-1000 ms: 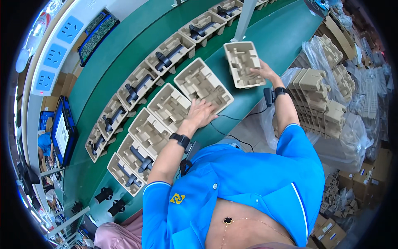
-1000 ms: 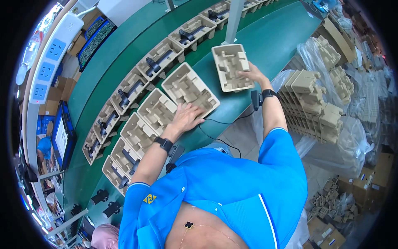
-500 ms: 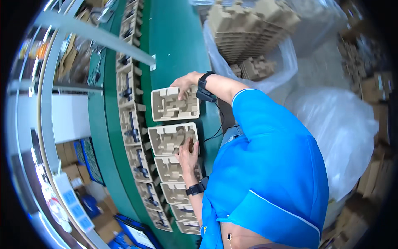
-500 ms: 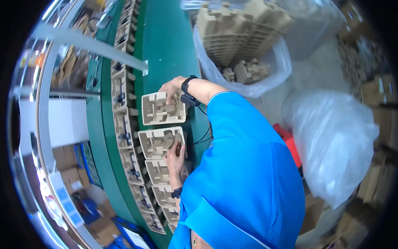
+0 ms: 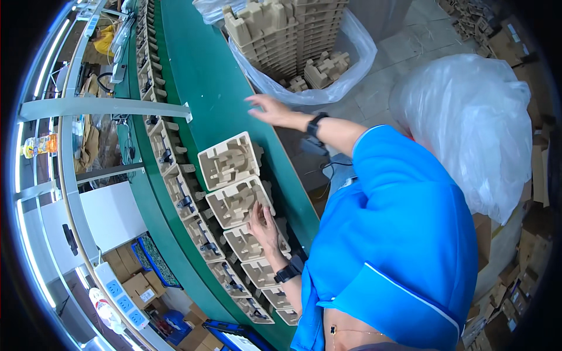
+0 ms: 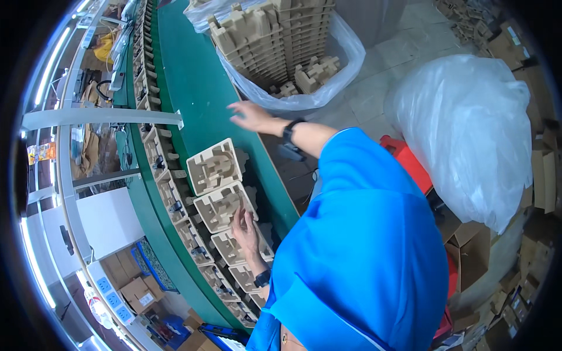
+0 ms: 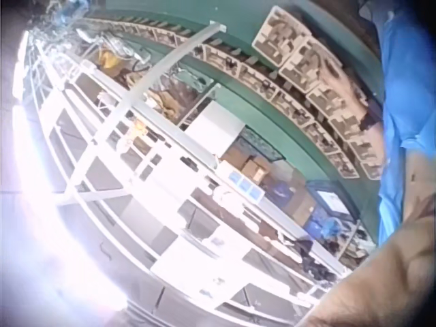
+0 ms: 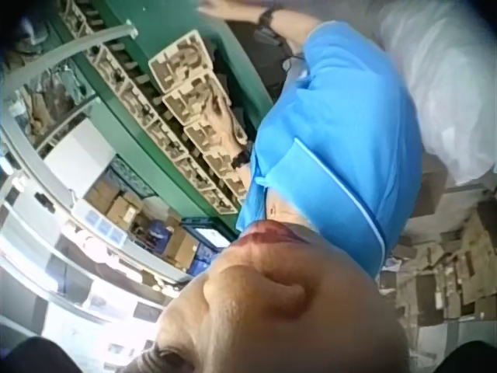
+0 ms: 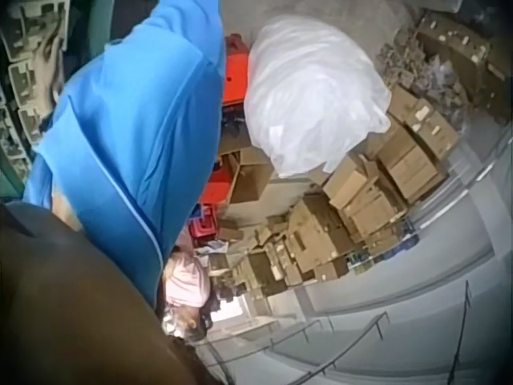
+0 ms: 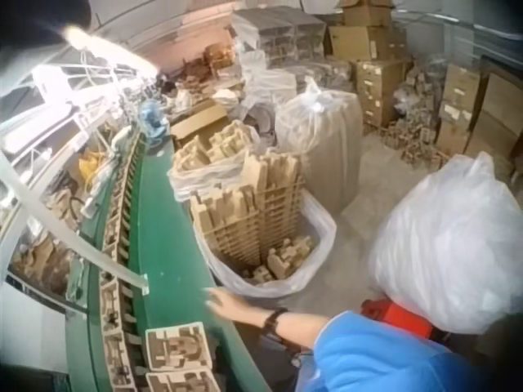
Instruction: Placing electronic components into molded cardboard trays and organizing them on an assembly line.
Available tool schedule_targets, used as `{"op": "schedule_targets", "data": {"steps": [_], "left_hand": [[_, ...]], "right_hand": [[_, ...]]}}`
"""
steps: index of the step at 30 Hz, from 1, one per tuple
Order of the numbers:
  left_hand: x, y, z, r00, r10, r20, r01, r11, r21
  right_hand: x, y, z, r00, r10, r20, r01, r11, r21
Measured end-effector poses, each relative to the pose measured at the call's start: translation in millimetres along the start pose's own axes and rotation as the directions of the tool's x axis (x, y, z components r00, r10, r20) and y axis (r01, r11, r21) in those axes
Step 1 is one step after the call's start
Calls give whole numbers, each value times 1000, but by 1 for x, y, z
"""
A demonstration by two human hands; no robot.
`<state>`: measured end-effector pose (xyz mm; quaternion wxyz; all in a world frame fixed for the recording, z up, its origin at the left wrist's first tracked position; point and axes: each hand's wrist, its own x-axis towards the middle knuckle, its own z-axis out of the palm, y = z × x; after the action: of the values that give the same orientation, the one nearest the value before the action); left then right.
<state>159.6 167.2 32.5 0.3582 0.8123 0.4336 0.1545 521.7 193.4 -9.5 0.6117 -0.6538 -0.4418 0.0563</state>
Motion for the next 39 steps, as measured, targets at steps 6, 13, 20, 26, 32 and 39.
{"op": "schedule_targets", "data": {"steps": [6,13,20,26,32,39], "left_hand": [[-49,35,40,987,25,-159,-78,939,-335],[-46,54,145,993,67,97,-14,885,-465],[-91,-17,213,810,-476,342,538,835,-111],[-154,-21,328,556,-678,481,788,614,-46],[-212,-20,344,581,-791,192,814,572,-103],[-228,-109,345,642,-764,58,762,628,-158]], "right_hand": [[-111,66,-171,817,562,-125,-566,744,-354],[-144,108,-232,756,646,-109,-596,609,-523],[-214,163,-176,299,611,733,-289,790,-540],[-192,197,-176,-185,617,765,94,786,-611],[-275,257,-92,-356,299,885,302,933,-193],[-624,472,-128,-637,-103,764,82,976,200]]}}
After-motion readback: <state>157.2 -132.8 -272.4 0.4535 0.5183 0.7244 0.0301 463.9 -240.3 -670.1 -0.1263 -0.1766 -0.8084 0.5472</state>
